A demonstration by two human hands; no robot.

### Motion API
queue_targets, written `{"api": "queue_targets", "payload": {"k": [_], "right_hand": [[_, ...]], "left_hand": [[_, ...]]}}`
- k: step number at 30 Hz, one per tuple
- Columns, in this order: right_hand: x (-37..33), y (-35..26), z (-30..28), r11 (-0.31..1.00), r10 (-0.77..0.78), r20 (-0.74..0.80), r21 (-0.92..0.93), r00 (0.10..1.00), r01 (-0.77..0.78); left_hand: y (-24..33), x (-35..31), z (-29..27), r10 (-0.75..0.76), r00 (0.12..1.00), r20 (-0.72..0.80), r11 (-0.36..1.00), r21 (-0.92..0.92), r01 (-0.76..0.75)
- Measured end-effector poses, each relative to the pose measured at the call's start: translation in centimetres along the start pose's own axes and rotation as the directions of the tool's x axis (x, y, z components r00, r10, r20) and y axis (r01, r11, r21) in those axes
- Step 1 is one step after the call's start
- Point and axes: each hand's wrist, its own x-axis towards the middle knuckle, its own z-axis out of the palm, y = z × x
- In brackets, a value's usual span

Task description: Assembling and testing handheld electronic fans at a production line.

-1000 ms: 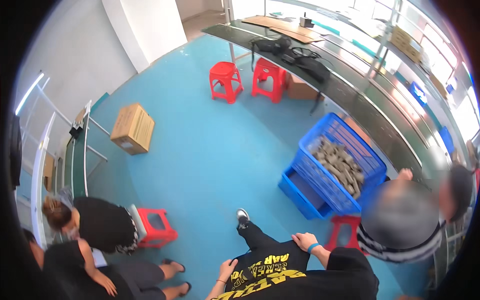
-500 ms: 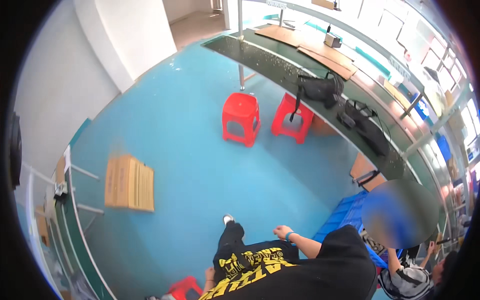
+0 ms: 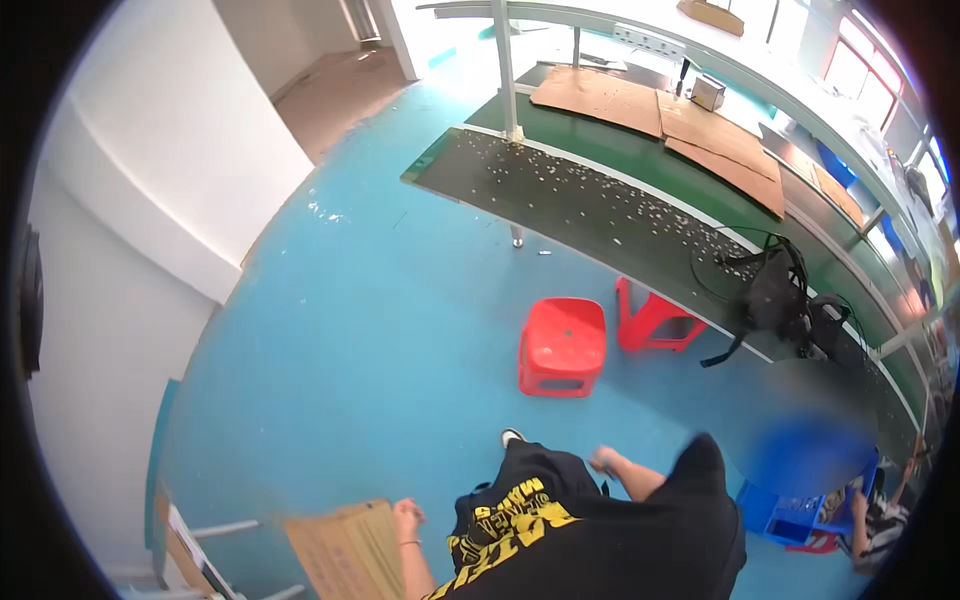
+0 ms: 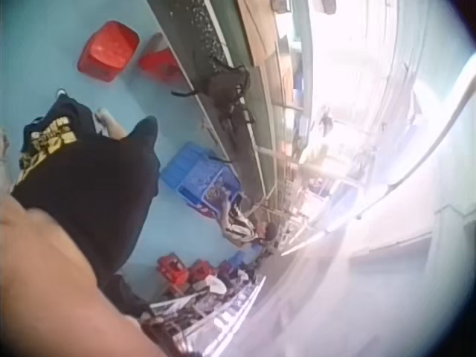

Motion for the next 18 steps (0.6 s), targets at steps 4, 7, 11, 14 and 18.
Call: {"api": "queue_targets", "payload": {"k": [4, 7, 11, 14, 18], "right_hand": [[4.0, -33.2, -24.8, 0.801, -0.176, -0.433, 0.459, 0.884, 0.385], [4.4, -48.9, -39.8, 0.603, -0.379, -0.476, 0.524, 0.793, 0.602], [13.3, -54.0, -49.8, 0.543, -0.197, -0.624, 0.573, 0.756, 0.614], [21.6, -52.9, -49.0, 0.847, 0.085, -0.769, 0.391, 0.634, 0.36], [25.7, -57.9, -51.0, 0.778, 0.092, -0.533, 0.565, 0.841, 0.273]], "left_hand": [[-4.6, 5.4, -5.8, -0.115, 0.973, 0.201, 0.887, 0.462, 0.01], [1.6, 14.1, -8.9, 0.05, 0.956, 0.29, 0.896, 0.41, -0.171], [18.9, 32.2, -9.5, 0.277, 0.866, 0.416, 0.847, 0.32, -0.424], [34.6, 50.5, -4.8, 0.372, 0.794, 0.48, 0.807, 0.256, -0.533], [52.4, 84.2, -1.0, 0.028, 0.926, 0.378, 0.822, 0.518, -0.237]]}}
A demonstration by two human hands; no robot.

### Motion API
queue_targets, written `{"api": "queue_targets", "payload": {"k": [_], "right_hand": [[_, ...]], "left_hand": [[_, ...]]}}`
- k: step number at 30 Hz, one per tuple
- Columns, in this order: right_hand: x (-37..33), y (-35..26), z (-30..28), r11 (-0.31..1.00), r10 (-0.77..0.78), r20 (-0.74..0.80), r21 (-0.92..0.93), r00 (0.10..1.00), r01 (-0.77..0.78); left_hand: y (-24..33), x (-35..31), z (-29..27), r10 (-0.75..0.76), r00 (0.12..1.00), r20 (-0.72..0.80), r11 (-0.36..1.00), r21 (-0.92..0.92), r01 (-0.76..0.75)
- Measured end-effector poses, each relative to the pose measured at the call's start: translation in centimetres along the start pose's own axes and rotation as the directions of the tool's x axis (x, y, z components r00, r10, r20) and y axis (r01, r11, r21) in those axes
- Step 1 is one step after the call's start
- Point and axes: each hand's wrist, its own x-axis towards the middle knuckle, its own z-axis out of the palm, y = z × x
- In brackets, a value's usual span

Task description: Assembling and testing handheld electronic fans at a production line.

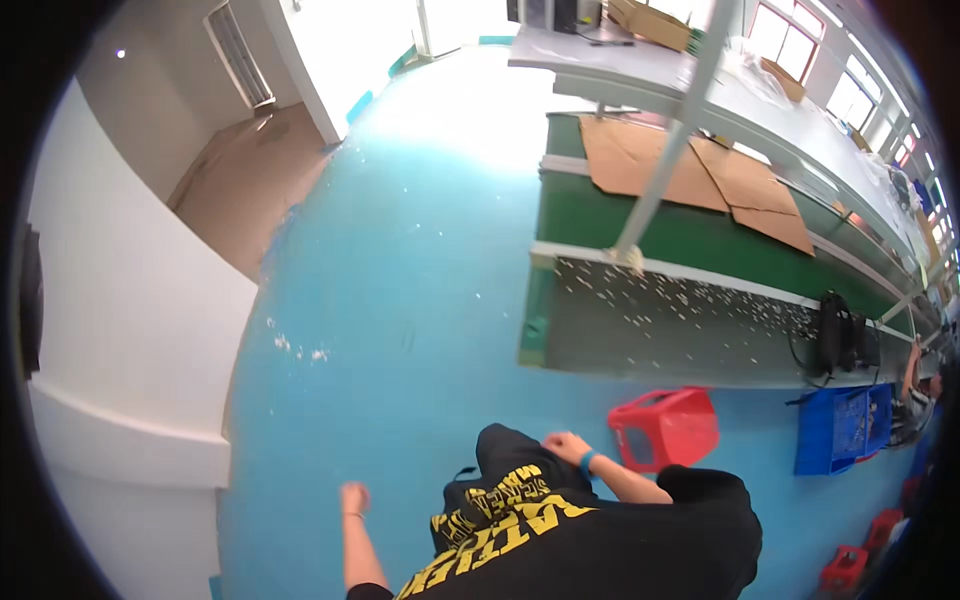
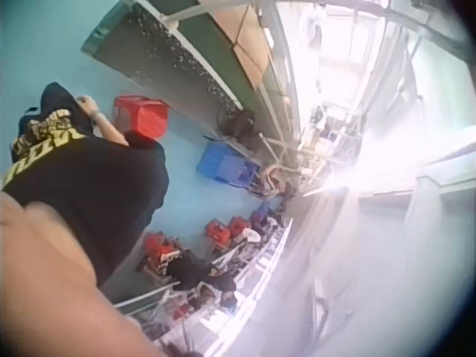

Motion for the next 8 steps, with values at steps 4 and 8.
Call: {"api": "queue_targets", "payload": {"k": [4, 8], "right_hand": [[12.8, -7.8, 2.2, 0.992, -0.012, 0.075, 0.124, 0.997, 0.002], [32.0, -18.8, 1.0, 0.959, 0.055, 0.151, 0.268, 0.987, -0.095]], "left_hand": [[24.2, 16.4, -9.2, 0.239, 0.934, -0.265, 0.915, -0.261, -0.308], [35.2, 28.8, -12.2, 0.281, 0.917, -0.283, 0.881, -0.302, -0.364]]}}
